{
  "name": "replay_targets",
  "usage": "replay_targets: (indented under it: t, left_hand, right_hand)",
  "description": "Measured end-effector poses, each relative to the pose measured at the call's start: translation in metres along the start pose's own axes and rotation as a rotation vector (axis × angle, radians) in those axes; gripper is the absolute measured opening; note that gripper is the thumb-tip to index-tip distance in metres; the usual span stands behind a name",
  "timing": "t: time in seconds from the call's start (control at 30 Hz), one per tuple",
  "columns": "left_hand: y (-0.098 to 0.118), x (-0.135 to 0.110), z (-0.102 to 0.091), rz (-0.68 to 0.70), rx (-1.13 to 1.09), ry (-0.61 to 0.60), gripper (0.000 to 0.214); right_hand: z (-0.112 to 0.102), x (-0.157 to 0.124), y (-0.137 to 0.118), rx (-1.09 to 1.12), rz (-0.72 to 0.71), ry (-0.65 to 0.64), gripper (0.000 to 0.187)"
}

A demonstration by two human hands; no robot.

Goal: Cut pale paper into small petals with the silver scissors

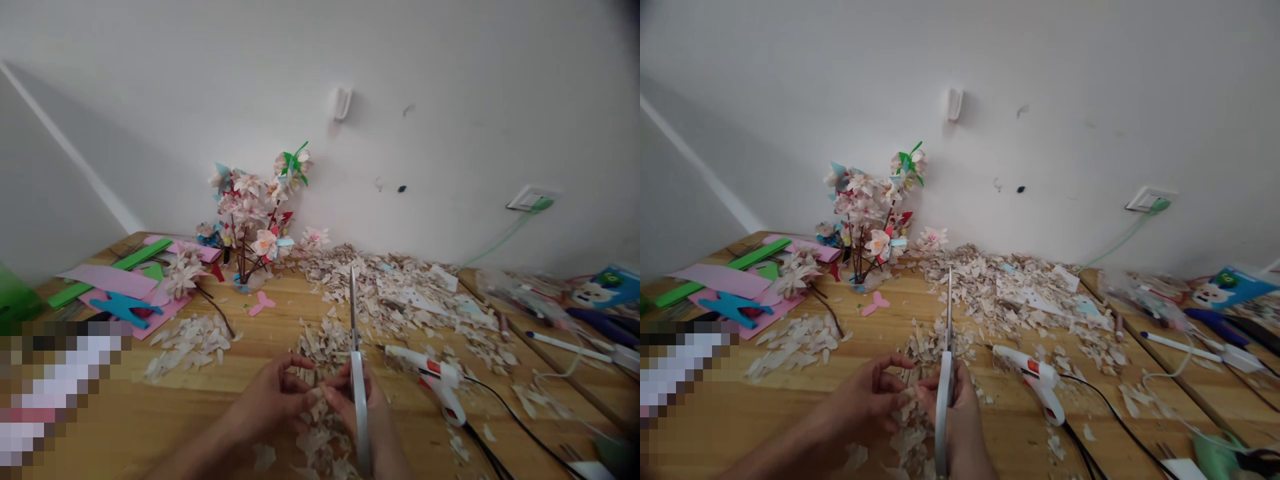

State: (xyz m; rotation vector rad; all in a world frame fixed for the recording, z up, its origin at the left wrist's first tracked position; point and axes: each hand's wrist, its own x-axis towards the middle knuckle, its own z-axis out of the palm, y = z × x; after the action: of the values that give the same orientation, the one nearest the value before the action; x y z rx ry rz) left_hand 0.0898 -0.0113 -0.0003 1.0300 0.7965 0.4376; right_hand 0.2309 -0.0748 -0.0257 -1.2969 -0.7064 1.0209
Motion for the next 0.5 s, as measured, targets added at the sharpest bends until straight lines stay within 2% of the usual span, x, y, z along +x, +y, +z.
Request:
replay_targets:
  t: [0.07,0.2,0.3,0.4,0.5]
  left_hand:
    - [0.001,-0.001,0.002,0.031,0.054,0.066,0.049]
    - [-0.002,-0.001,0.005,0.237,0.282,0.215,0.036]
    - [-0.002,-0.001,0.003,0.274,0.400,0.315,0.035]
    - [0.003,0.000,0.000,0.253,0.434,0.302,0.041]
    - [0.008,0.005,-0.001,0.261,0.502,0.184,0.043]
  right_hand:
    - [0.002,0.000,-0.001,0.021,0.005,0.009,0.039]
    - [0.005,0.000,-0.001,0.055,-0.003,0.031,0.039]
    - [0.005,-0.001,-0.001,0.073,-0.027,0.066,0.039]
    - [0.006,0.001,-0.005,0.056,-0.048,0.107,0.037]
    - [0.006,0.003,-0.012,-0.052,-0.066,0.116,0.034]
